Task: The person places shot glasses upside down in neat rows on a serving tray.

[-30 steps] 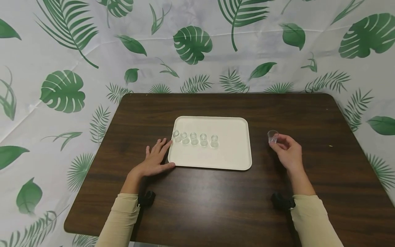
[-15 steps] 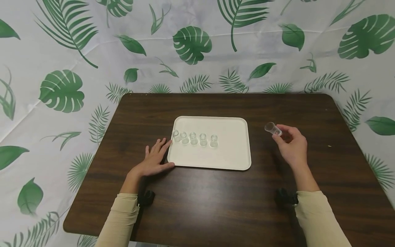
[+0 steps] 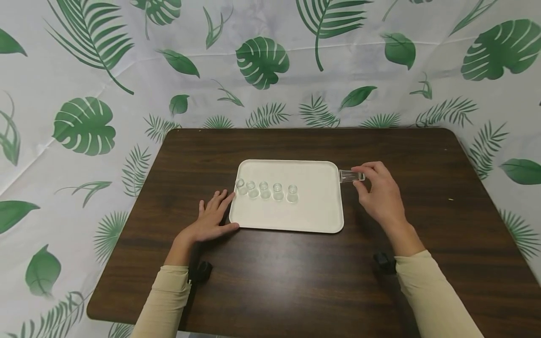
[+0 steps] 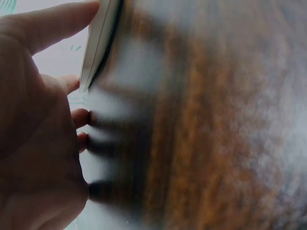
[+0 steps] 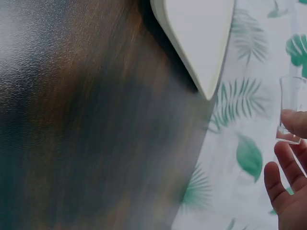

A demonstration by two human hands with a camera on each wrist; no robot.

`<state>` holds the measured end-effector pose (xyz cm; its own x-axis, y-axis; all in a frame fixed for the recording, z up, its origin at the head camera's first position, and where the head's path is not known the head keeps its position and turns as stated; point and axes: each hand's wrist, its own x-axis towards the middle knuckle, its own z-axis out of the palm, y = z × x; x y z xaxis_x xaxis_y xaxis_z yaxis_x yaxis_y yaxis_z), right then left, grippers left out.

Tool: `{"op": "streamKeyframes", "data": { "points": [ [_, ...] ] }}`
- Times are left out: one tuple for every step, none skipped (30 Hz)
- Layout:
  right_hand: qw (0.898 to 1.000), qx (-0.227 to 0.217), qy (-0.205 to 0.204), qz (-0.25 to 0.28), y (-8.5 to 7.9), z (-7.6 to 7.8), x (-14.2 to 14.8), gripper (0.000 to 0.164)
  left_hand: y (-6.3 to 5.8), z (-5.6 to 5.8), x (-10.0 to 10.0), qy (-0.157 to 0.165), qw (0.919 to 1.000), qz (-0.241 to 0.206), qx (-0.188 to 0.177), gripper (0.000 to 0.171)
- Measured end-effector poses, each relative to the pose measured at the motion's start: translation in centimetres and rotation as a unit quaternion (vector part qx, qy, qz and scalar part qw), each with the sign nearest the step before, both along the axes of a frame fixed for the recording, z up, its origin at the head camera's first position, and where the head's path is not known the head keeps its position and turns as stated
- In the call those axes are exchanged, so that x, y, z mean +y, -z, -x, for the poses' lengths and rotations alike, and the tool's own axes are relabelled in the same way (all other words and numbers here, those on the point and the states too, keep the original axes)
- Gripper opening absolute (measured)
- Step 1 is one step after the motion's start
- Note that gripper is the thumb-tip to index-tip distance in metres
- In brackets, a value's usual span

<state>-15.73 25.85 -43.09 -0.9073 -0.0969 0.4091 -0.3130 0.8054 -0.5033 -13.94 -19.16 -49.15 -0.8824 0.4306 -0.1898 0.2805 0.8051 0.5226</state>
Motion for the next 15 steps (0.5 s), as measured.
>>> {"op": "streamKeyframes", "data": {
  "points": [
    [1.000, 0.002, -0.010, -0.015, 0.0, 0.1, -0.2, 0.033, 0.0, 0.0, 0.0, 0.000, 1.0000, 0.000, 0.000, 0.092],
    [0.999, 0.005, -0.022, -0.029, 0.0, 0.2, -0.5, 0.033, 0.0, 0.0, 0.0, 0.000, 1.0000, -0.001, 0.000, 0.092],
    [0.998, 0.009, -0.033, -0.043, 0.0, 0.2, -0.8, 0.032, 0.0, 0.0, 0.0, -0.001, 1.0000, -0.001, 0.000, 0.092],
    [0.997, 0.014, -0.045, -0.056, 0.0, 0.3, -1.1, 0.032, 0.0, -0.1, 0.0, -0.001, 1.0000, 0.000, 0.001, 0.092],
    [0.996, 0.019, -0.057, -0.071, 0.0, 0.4, -1.3, 0.031, 0.0, -0.1, 0.0, -0.001, 1.0000, 0.000, 0.001, 0.092],
    [0.994, 0.026, -0.070, -0.084, 0.1, 0.5, -1.6, 0.031, 0.0, -0.1, 0.0, -0.002, 1.0000, 0.002, 0.001, 0.092],
    [0.991, 0.033, -0.083, -0.096, 0.1, 0.6, -1.9, 0.030, 0.0, -0.1, 0.0, -0.002, 1.0000, 0.003, 0.002, 0.092],
    [0.989, 0.039, -0.095, -0.106, 0.2, 0.7, -2.1, 0.030, 0.0, -0.1, -0.1, -0.002, 1.0000, 0.004, 0.002, 0.092],
    [0.987, 0.045, -0.105, -0.115, 0.4, 0.8, -2.4, 0.030, 0.0, -0.1, -0.1, -0.002, 1.0000, 0.004, 0.002, 0.092],
    [0.985, 0.050, -0.115, -0.122, 0.5, 0.8, -2.6, 0.031, 0.0, -0.1, -0.1, -0.001, 1.0000, 0.003, 0.002, 0.091],
    [0.983, 0.053, -0.123, -0.129, 0.7, 0.8, -2.8, 0.032, 0.0, -0.1, -0.1, -0.001, 1.0000, 0.002, 0.001, 0.091],
    [0.981, 0.054, -0.129, -0.134, 0.8, 0.9, -3.0, 0.033, 0.0, -0.1, -0.1, 0.000, 1.0000, 0.001, 0.001, 0.091],
    [0.980, 0.053, -0.133, -0.139, 1.0, 0.9, -3.2, 0.034, 0.0, -0.1, -0.1, 0.001, 1.0000, -0.001, 0.002, 0.091],
    [0.979, 0.050, -0.136, -0.145, 1.1, 0.9, -3.4, 0.034, 0.0, -0.1, 0.0, 0.002, 1.0000, -0.003, 0.001, 0.091],
    [0.978, 0.046, -0.138, -0.150, 1.3, 0.9, -3.7, 0.035, 0.0, -0.1, 0.0, 0.002, 1.0000, -0.005, 0.001, 0.091]
  ]
}}
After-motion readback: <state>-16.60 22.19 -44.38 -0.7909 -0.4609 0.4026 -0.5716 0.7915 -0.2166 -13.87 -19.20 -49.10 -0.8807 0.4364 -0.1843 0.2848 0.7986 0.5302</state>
